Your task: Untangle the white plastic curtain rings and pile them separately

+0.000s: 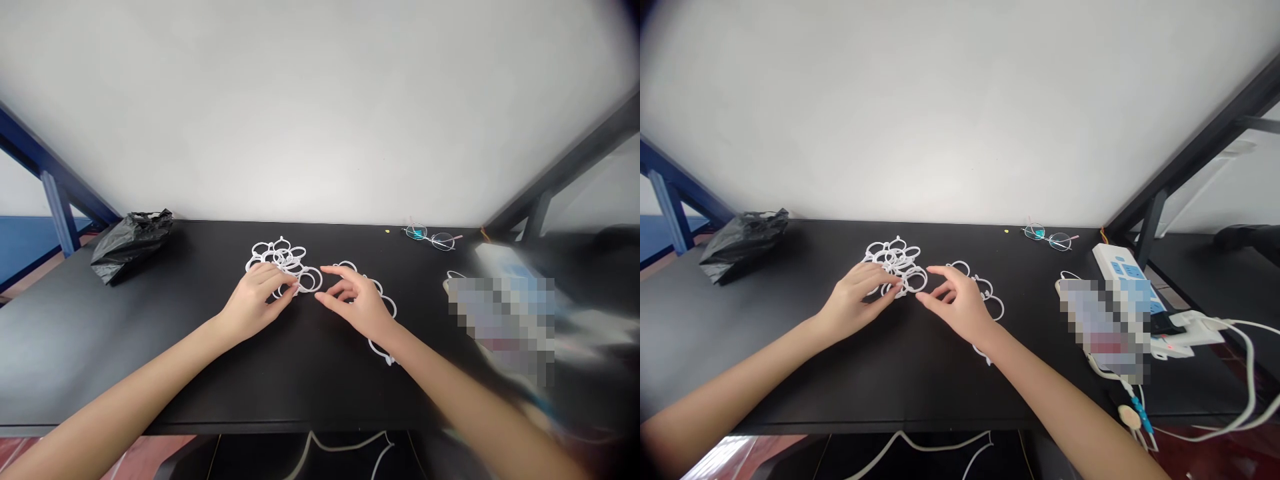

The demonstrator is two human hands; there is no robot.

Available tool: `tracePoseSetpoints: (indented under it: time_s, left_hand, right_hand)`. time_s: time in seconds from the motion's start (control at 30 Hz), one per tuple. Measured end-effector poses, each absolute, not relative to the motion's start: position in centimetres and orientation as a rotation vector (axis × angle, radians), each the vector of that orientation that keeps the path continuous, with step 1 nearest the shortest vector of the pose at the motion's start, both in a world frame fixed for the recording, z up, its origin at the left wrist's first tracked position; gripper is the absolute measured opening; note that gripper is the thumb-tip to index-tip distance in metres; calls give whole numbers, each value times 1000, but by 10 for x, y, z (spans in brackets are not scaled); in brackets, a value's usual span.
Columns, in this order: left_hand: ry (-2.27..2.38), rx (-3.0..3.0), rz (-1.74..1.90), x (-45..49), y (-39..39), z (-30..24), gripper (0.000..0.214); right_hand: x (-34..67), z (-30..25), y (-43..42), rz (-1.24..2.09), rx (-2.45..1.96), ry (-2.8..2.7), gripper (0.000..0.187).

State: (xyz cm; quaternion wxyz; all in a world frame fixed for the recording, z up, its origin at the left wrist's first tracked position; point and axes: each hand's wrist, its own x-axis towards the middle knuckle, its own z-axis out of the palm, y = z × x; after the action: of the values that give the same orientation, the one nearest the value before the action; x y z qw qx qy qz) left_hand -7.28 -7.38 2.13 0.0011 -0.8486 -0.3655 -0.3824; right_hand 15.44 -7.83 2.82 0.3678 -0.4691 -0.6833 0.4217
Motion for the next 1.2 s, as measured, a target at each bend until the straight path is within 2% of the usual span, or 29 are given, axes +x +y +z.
tracePoseSetpoints:
  time_s: [0.17,0.27,0.5,0.73,0.87,0.93,1.07,1.2]
  left_hand:
    - [-1252,-2545,-972,-79,-68,17,9]
    - [-1303,-2529,-908,-79,-67,16,11]
    - [-1342,-2549,-823,-80,-66,13,13]
    - [-1283,-2561,-892,-78,-68,14,12]
    - [-1230,-2591,-956,-75,-69,15,12]
    - [-1193,-2615,-1002,-74,-71,16,15]
    - [-1110,-2728,-1077,-72,-77,18,35]
    - [-1083,-2861,-1090,-70,-83,18,50]
  right_hand:
    - [164,14,-65,557,-1233,-1974,29]
    - [168,8,-59,404,-1290,-2124,20]
    - [169,10,-60,497,-1270,-2115,22]
    - [167,4,-59,529,-1215,-2076,28]
    - [164,8,-62,646,-1150,-1970,25]
    - [162,13,-64,834,-1110,-1850,23]
    - [159,25,-67,1382,-986,-1519,38]
    - [156,32,-70,1593,-907,-1369,41]
